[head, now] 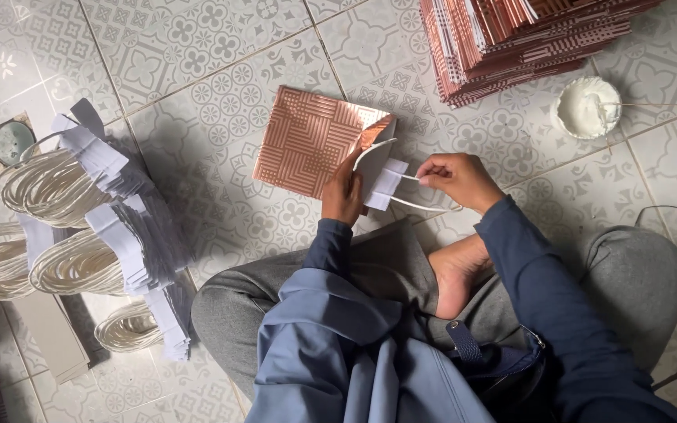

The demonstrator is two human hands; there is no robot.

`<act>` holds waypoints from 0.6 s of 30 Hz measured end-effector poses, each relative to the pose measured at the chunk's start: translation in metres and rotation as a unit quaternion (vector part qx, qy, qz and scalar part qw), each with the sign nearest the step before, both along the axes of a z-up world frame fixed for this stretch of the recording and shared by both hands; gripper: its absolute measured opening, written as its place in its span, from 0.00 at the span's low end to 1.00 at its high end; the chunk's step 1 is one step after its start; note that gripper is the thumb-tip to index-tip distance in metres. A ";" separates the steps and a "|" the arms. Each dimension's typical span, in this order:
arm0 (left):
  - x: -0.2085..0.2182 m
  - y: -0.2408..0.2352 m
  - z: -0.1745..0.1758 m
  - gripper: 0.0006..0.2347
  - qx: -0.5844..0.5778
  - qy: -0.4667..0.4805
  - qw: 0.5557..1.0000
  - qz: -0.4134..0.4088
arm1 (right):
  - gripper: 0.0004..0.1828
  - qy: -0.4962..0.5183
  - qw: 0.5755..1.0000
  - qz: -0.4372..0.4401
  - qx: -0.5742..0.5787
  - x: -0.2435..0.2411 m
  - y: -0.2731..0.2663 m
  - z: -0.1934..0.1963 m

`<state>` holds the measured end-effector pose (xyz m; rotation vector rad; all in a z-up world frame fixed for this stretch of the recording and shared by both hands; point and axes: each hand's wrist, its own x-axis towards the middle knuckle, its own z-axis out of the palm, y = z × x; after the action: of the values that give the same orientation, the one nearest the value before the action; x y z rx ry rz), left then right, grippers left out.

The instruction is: The person sits on the floor and assembles patterned gift bags by applying glue to white paper strips and attaching them to the bag handles. They use a small stick to spread the adhesive and press the strips onto the bags, stacking the finished items.

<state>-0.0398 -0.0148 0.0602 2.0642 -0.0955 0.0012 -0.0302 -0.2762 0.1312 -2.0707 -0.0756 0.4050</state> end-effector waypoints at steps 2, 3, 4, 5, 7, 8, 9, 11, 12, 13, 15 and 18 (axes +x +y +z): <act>0.001 0.002 0.007 0.22 -0.006 0.010 1.000 -0.005 | 0.05 -0.009 1.000 0.000 -0.013 0.009 0.001 -0.011; 0.001 0.002 0.010 0.22 -0.013 0.019 1.000 -0.011 | 0.05 -0.020 0.999 0.000 -0.028 0.013 0.002 -0.017; 0.002 0.002 0.011 0.22 -0.013 0.019 1.000 -0.011 | 0.05 -0.019 0.999 0.000 -0.027 0.017 0.000 -0.027; 0.002 0.003 0.012 0.22 -0.017 0.017 1.000 -0.013 | 0.05 -0.041 0.998 -0.005 -0.039 0.022 -0.002 -0.037; 0.002 0.003 0.016 0.22 -0.020 0.018 1.000 -0.015 | 0.05 -0.060 0.997 -0.011 -0.051 0.029 -0.005 -0.051; 0.002 0.003 0.019 0.22 -0.029 0.011 0.999 -0.019 | 0.05 -0.090 0.995 -0.010 -0.051 0.033 -0.005 -0.056; 0.002 0.004 0.022 0.21 -0.038 0.005 0.999 -0.023 | 0.04 -0.120 0.991 -0.009 -0.051 0.038 -0.006 -0.060; 0.006 0.003 0.022 0.21 -0.033 0.002 0.999 -0.027 | 0.05 -0.156 0.986 -0.004 -0.051 0.050 -0.007 -0.070; 0.005 0.004 0.021 0.22 -0.029 -0.001 0.999 -0.029 | 0.05 -0.192 0.980 0.003 -0.051 0.054 -0.006 -0.077; 0.000 0.004 0.024 0.22 -0.028 0.004 0.999 -0.028 | 0.05 -0.187 0.981 0.003 -0.049 0.051 -0.003 -0.083; 0.002 0.001 0.030 0.22 -0.034 0.001 0.999 -0.023 | 0.05 -0.228 0.972 0.010 -0.059 0.059 0.001 -0.092; 0.003 -0.002 0.029 0.21 -0.030 -0.008 0.999 -0.019 | 0.04 -0.272 0.959 0.031 -0.077 0.052 0.014 -0.094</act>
<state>-0.0364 -0.0170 0.0894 2.0032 -0.1439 -0.0025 0.0222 -0.2626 0.0377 -2.2862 -0.4495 -0.1381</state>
